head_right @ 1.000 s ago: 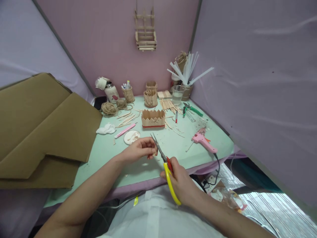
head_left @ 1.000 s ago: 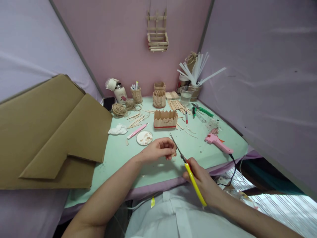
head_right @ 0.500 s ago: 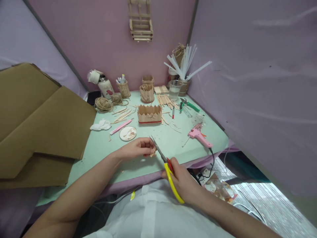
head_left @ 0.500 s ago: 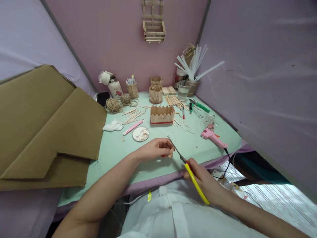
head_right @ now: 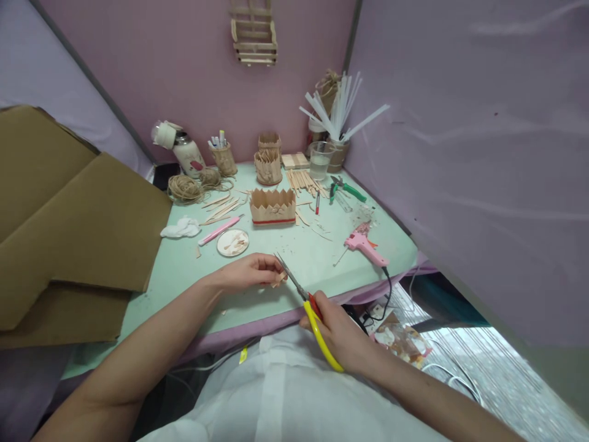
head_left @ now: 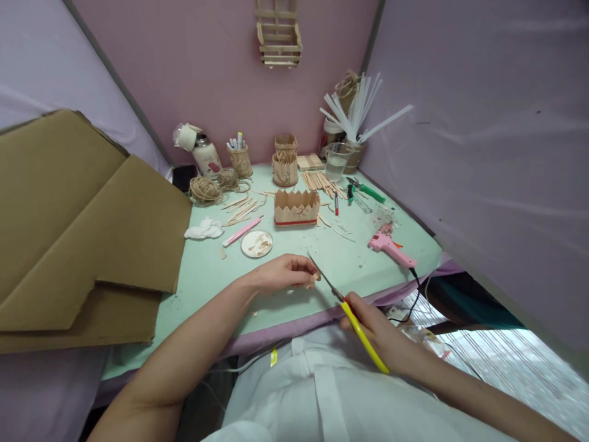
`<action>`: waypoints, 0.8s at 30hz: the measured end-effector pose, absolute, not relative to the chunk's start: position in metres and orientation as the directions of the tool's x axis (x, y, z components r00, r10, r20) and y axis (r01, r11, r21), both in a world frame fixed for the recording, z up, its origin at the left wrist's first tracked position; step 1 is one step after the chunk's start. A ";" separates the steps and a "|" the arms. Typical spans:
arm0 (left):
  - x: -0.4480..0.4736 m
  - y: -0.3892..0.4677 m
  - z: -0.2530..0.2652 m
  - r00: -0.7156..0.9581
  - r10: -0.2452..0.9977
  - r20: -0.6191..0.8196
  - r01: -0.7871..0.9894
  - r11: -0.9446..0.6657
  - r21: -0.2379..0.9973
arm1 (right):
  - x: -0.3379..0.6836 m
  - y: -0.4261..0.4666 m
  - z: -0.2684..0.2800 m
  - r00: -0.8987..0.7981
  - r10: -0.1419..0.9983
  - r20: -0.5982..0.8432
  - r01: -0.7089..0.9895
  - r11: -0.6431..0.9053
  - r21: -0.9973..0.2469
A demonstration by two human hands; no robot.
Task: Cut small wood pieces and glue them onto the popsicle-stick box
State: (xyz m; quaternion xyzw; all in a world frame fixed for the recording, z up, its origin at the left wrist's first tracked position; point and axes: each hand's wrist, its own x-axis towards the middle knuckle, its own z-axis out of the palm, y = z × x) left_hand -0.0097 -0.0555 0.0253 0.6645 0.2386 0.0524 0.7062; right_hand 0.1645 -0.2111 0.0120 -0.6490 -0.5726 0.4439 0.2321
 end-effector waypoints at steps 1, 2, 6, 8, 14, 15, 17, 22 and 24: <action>-0.009 -0.055 0.025 0.877 0.394 -0.276 0.252 0.112 0.961 | 0.164 -0.211 0.012 -0.050 0.948 -0.315 0.536 -0.240 -0.809; -0.009 -0.055 0.025 0.873 0.395 -0.285 0.262 0.114 0.958 | 0.164 -0.211 0.013 -0.050 0.947 -0.318 0.536 -0.243 -0.808; -0.009 -0.054 0.022 0.858 0.406 -0.314 0.287 0.129 0.949 | 0.165 -0.210 0.012 -0.050 0.943 -0.328 0.538 -0.251 -0.805; -0.009 -0.054 0.021 0.849 0.421 -0.320 0.286 0.143 0.947 | 0.165 -0.209 0.010 -0.051 0.943 -0.330 0.529 -0.254 -0.810; -0.007 -0.057 0.022 0.821 0.495 -0.285 0.269 0.106 0.957 | 0.163 -0.209 0.008 -0.055 0.949 -0.310 0.474 -0.249 -0.845; -0.007 -0.058 0.023 0.820 0.502 -0.275 0.276 0.074 0.958 | 0.163 -0.210 0.009 -0.061 0.951 -0.305 0.470 -0.242 -0.849; -0.007 -0.059 0.024 0.822 0.509 -0.257 0.292 0.013 0.956 | 0.162 -0.210 0.011 -0.078 0.951 -0.300 0.467 -0.232 -0.853; -0.008 -0.059 0.025 0.831 0.493 -0.256 0.284 0.019 0.959 | 0.159 -0.210 0.016 -0.036 0.949 -0.314 0.442 -0.267 -0.857; -0.008 -0.058 0.027 0.833 0.483 -0.269 0.272 0.065 0.960 | 0.159 -0.209 0.018 -0.028 0.949 -0.313 0.426 -0.272 -0.863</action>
